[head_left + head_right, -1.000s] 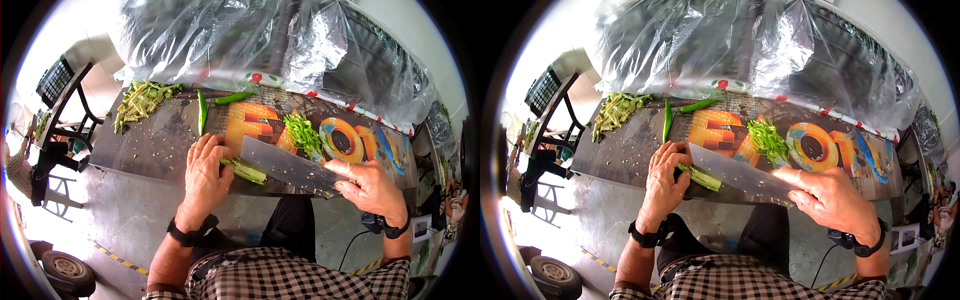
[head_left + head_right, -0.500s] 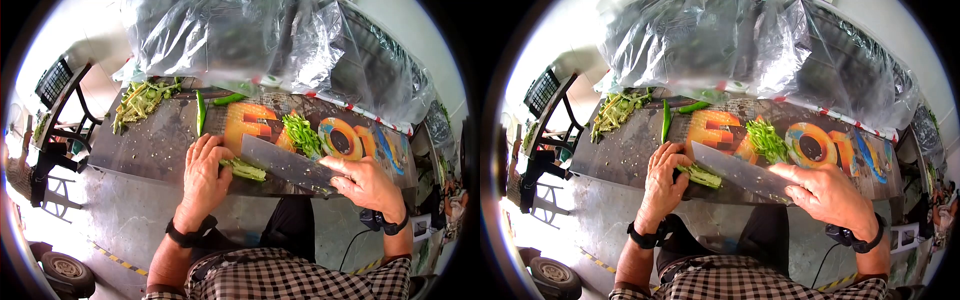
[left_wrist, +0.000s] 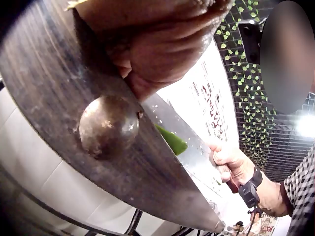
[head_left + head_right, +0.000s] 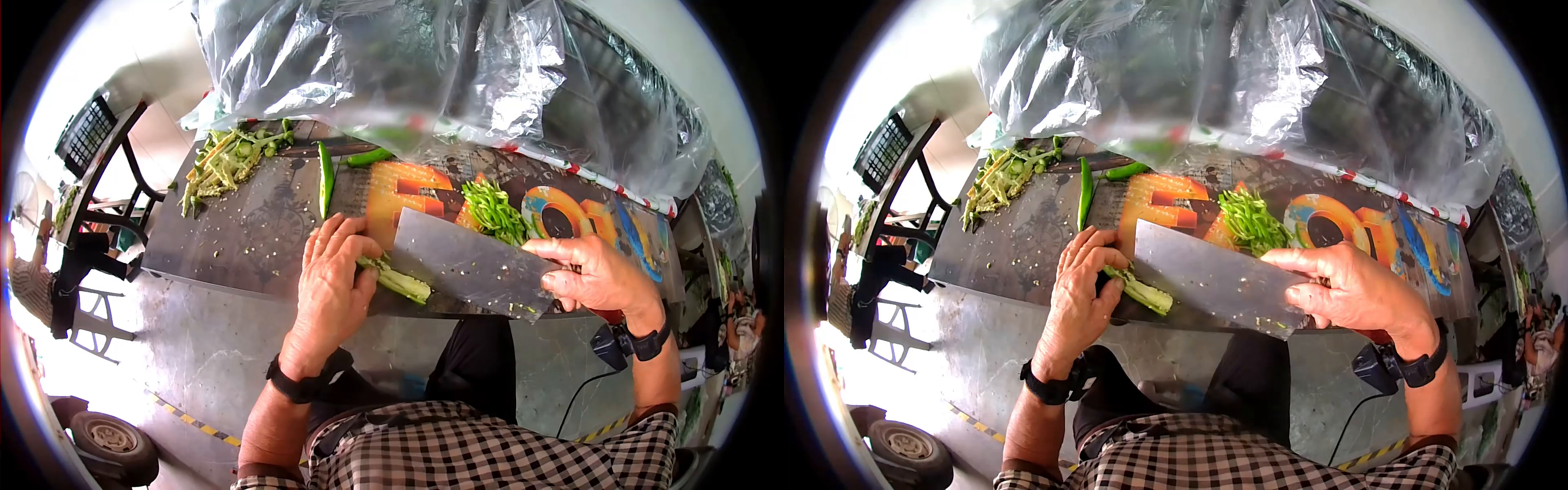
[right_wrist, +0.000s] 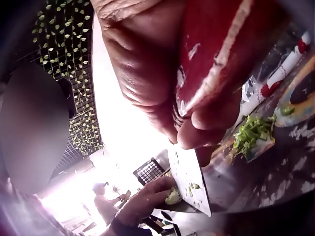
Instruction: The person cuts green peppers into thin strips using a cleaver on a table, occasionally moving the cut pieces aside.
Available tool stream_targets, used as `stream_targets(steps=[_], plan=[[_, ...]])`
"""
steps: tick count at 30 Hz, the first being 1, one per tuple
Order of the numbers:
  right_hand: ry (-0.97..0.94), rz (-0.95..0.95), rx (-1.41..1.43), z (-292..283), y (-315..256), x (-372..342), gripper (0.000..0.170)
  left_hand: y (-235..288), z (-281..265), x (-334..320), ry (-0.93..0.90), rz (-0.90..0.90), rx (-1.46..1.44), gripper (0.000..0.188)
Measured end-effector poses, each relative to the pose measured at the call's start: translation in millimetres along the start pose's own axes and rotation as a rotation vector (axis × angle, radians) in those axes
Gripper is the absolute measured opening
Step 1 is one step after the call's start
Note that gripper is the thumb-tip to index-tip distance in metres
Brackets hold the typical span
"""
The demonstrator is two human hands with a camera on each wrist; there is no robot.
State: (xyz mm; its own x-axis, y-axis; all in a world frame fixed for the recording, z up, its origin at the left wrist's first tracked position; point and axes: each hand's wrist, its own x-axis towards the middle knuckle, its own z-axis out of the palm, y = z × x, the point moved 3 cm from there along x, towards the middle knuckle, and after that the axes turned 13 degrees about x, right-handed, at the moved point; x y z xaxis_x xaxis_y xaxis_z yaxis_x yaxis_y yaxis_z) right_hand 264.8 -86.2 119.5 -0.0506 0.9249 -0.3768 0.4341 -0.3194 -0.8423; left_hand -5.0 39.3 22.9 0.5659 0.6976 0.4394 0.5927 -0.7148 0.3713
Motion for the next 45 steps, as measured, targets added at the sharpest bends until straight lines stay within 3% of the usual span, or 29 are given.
stream_targets(steps=[12,18,26,30,36,39,40,45], plan=[[-0.086,0.107,0.197,5,14,4,0.049,1,-2,0,-0.005,0.009,-0.003,0.027],[-0.177,0.126,0.51,16,34,4,0.052,-1,0,-4,0.075,0.044,-0.05,0.02],[-0.099,0.231,0.712,30,33,-4,0.051,5,-9,-4,0.063,0.115,0.006,0.029],[-0.133,0.188,0.65,34,38,-5,0.048,13,-14,-2,-0.135,0.259,-0.081,0.028],[-0.139,0.133,0.53,34,36,-5,0.045,12,-22,9,-0.079,0.19,-0.118,0.021],[-0.131,0.127,0.44,34,29,-7,0.044,-6,-24,9,-0.148,-0.255,-0.449,0.015],[-0.123,0.128,0.437,35,29,-7,0.044,-16,-18,10,-0.076,-0.249,-0.618,0.013],[-0.1,0.136,0.437,37,30,-10,0.045,-32,-25,19,0.018,-0.351,-0.904,0.01]])
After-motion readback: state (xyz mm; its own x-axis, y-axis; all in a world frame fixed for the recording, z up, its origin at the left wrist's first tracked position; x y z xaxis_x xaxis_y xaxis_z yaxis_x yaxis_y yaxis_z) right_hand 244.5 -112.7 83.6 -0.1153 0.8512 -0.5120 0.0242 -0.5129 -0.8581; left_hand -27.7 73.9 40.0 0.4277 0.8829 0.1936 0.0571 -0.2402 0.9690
